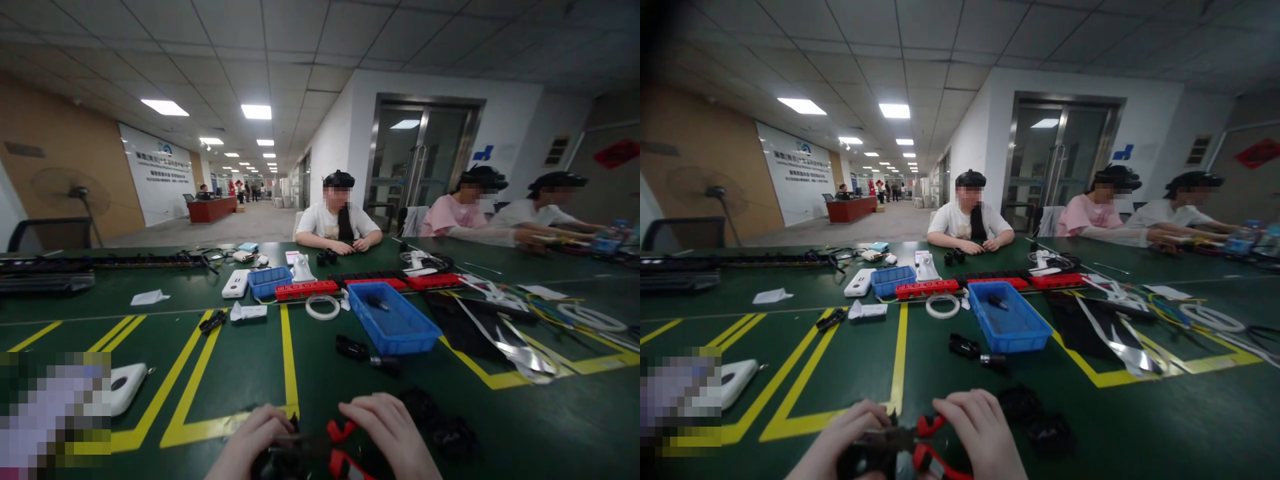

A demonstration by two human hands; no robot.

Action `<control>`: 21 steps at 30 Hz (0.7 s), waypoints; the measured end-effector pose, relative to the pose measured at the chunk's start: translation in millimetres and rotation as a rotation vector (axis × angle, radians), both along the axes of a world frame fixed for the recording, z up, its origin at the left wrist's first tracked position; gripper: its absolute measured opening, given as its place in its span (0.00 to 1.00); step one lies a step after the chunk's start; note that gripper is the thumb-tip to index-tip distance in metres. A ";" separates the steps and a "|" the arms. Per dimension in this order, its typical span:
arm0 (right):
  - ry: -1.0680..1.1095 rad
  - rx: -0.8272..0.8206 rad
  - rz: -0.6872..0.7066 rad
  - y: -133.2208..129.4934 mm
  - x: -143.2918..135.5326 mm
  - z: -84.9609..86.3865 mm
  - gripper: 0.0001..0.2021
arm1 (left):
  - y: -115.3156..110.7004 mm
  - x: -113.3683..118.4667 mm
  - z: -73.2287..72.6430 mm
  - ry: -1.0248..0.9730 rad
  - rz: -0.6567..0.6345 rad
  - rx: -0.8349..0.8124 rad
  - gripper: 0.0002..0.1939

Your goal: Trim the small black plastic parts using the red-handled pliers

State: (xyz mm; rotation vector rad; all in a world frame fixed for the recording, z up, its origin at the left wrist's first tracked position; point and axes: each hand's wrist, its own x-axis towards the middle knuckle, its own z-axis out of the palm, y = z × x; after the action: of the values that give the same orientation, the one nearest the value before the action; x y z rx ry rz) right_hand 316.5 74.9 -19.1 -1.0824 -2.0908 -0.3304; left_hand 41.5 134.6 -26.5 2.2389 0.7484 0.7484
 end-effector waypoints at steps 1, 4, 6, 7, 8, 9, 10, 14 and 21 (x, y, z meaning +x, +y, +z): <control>0.055 -0.058 -0.031 -1.9 -1.7 0.2 0.29 | -0.5 -1.5 3.2 0.006 0.008 -0.031 0.12; 0.200 -0.223 -0.100 -8.6 -7.6 6.7 0.27 | -1.8 -3.5 10.1 -0.024 0.019 -0.129 0.10; 0.272 -0.354 -0.128 -12.4 -10.6 14.7 0.26 | -2.0 -3.3 13.3 -0.071 0.030 -0.187 0.10; 0.298 -0.418 -0.130 -13.7 -11.5 19.1 0.26 | -1.9 -3.0 14.6 -0.092 0.036 -0.212 0.10; 0.313 -0.473 -0.118 -14.4 -12.1 23.2 0.26 | -1.6 -2.7 15.8 -0.110 0.041 -0.233 0.11; 0.332 -0.512 -0.103 -14.7 -12.3 26.9 0.26 | -1.3 -2.4 16.8 -0.126 0.044 -0.254 0.11; 0.350 -0.543 -0.081 -14.4 -12.4 29.9 0.26 | -0.9 -2.1 17.6 -0.140 0.040 -0.272 0.12; 0.427 -0.626 0.004 -10.0 -12.9 35.2 0.25 | 0.8 -2.2 18.0 -0.195 -0.018 -0.314 0.19; 0.588 -0.792 -0.108 -7.3 -15.2 33.6 0.23 | 3.7 -4.3 12.0 -0.233 -0.061 -0.312 0.25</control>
State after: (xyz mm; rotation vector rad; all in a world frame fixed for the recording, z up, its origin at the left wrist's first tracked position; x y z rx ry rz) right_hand 301.3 67.6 14.5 -1.5037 -1.6250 0.7532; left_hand 37.3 138.3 -14.5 1.8501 0.6323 0.7873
